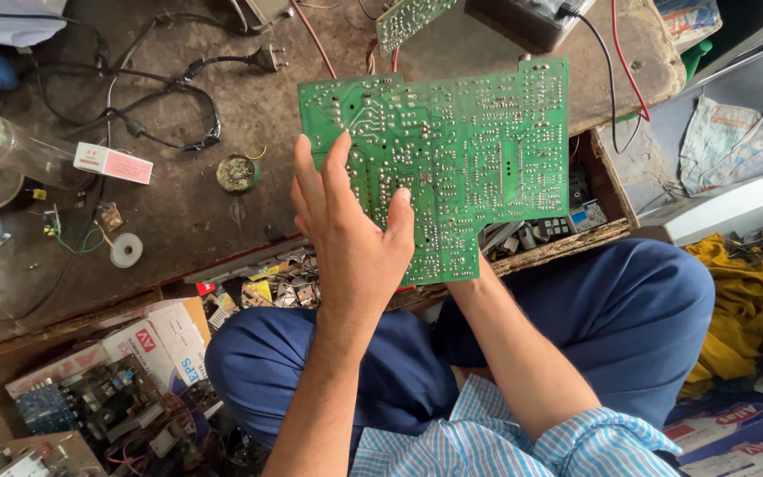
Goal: The person sits on the floor and uses a soldering iron to solder a small component onto a circuit board. They then use a screwdriver to tighten a screw on the board and adjust wires.
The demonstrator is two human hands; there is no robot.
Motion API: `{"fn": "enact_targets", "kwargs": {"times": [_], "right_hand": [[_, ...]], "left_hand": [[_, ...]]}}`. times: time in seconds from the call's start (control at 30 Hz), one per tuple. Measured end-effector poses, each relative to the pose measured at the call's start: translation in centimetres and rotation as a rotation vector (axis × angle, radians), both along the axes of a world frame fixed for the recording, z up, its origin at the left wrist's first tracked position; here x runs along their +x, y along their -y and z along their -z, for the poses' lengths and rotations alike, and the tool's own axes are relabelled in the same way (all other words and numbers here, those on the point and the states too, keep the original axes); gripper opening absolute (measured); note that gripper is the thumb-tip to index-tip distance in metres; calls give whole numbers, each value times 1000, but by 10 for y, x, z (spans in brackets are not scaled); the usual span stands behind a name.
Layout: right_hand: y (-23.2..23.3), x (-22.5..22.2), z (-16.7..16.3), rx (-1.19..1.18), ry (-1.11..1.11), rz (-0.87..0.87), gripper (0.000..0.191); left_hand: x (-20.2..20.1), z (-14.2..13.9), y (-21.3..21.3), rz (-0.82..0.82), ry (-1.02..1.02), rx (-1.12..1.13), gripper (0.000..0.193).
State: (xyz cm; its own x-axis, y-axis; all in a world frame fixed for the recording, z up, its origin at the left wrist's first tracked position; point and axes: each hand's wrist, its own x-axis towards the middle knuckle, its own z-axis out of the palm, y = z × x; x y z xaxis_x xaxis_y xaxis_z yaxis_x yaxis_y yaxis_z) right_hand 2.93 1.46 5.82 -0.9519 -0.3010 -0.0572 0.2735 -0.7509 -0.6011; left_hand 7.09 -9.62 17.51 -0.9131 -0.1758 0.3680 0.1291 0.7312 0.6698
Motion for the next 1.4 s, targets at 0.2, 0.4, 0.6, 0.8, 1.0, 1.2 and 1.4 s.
{"fn": "enact_targets", "kwargs": {"times": [0.2, 0.4, 0.6, 0.8, 1.0, 1.2, 1.4], "right_hand": [[2, -2, -3, -75, 36, -3, 40], [-19, 4, -24, 101, 117, 108, 40], [-56, -7, -65, 85, 103, 152, 38], [-68, -13, -130, 787, -308, -120, 29], [-37, 1, -144, 1665, -529, -43, 27], [6, -8, -97, 2040, -726, 188, 37], [30, -42, -55, 2093, -675, 323, 36]], "left_hand": [[2, 2, 0, -1, 3, -5, 79], [4, 14, 20, 94, -84, 181, 68], [16, 27, 41, 125, -19, 798, 53], [41, 11, 77, 287, -50, 1325, 43], [70, 11, 106, 370, 15, 1330, 47], [69, 58, 95, 52, 272, 807, 49], [60, 100, 94, 141, 176, 786, 50]]}}
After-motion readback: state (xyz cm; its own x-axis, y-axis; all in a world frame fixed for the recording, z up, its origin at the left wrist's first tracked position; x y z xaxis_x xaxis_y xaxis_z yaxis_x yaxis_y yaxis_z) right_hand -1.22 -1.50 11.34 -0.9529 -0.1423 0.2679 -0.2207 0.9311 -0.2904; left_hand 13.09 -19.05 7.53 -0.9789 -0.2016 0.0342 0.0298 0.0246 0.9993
